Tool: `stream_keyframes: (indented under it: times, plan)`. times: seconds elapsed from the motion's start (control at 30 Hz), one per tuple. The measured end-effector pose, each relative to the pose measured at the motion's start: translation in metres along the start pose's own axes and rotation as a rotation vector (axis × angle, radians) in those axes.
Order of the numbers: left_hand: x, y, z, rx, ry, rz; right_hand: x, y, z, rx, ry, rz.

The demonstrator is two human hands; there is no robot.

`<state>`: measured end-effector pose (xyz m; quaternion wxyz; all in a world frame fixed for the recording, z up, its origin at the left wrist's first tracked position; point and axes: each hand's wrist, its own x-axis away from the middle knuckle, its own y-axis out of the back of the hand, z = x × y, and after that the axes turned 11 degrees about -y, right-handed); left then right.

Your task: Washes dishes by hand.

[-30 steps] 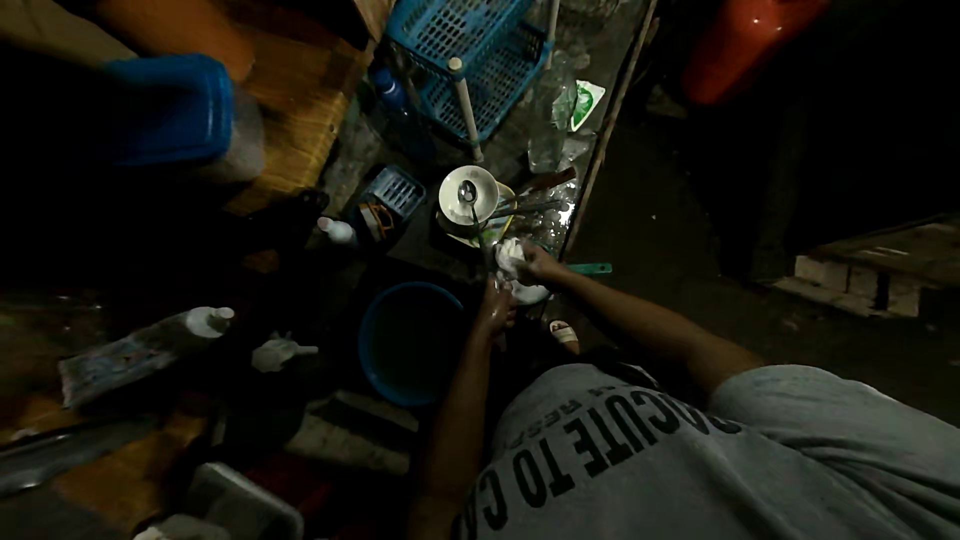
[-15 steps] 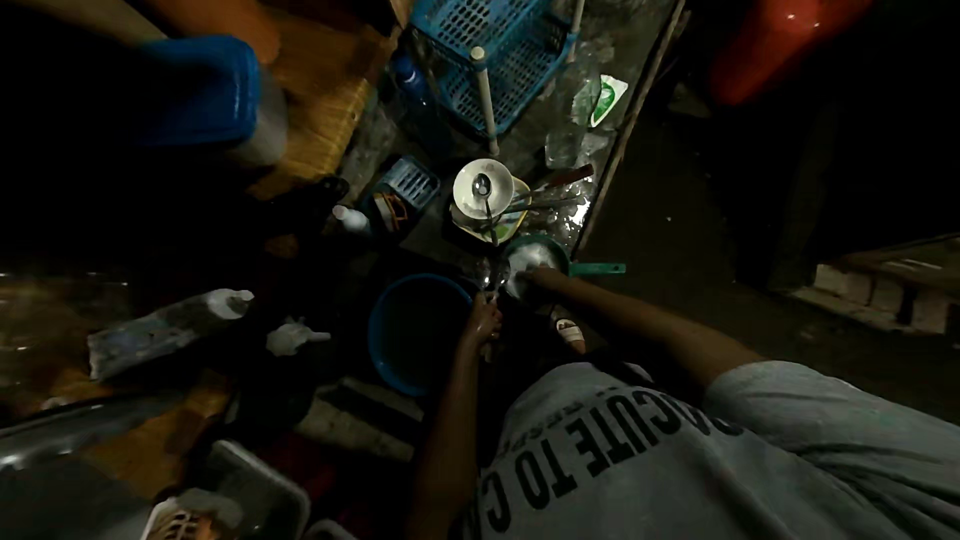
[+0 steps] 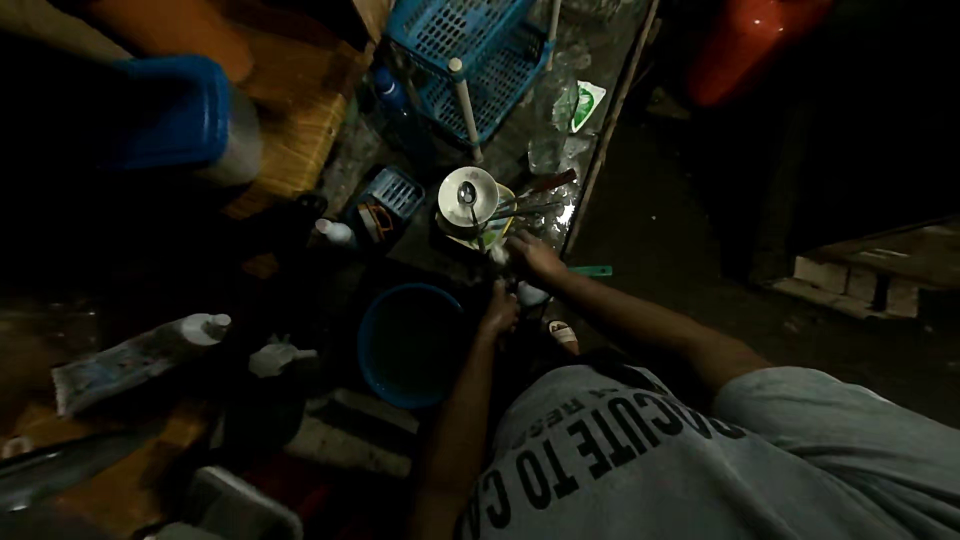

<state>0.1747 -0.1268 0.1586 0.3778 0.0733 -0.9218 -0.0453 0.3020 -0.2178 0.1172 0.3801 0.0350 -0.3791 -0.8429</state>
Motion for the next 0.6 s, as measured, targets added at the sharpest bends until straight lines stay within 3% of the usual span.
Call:
stream_keyframes:
  times: [0.1,0.23,0.33,0.43,0.5,0.6]
  plan:
    - [0.003,-0.002,-0.004,-0.002,0.013,-0.002,0.001,-0.003,0.001,0.031,-0.073,-0.043]
    - [-0.002,0.001,0.002,0.013,0.023,-0.023,0.019,-0.012,0.011,0.023,0.074,0.000]
    - [0.000,0.001,0.002,-0.040,0.019,-0.005,-0.001,-0.012,-0.003,0.110,-0.021,-0.030]
    - [0.011,0.010,-0.001,-0.074,-0.007,-0.008,-0.024,0.001,-0.024,-0.198,-0.200,-0.059]
    - [0.019,0.021,-0.005,-0.012,-0.053,0.007,-0.028,0.005,-0.045,-0.495,-0.247,0.032]
    - [0.025,0.032,-0.010,0.136,-0.168,0.125,-0.009,0.022,-0.052,-0.413,-0.206,0.169]
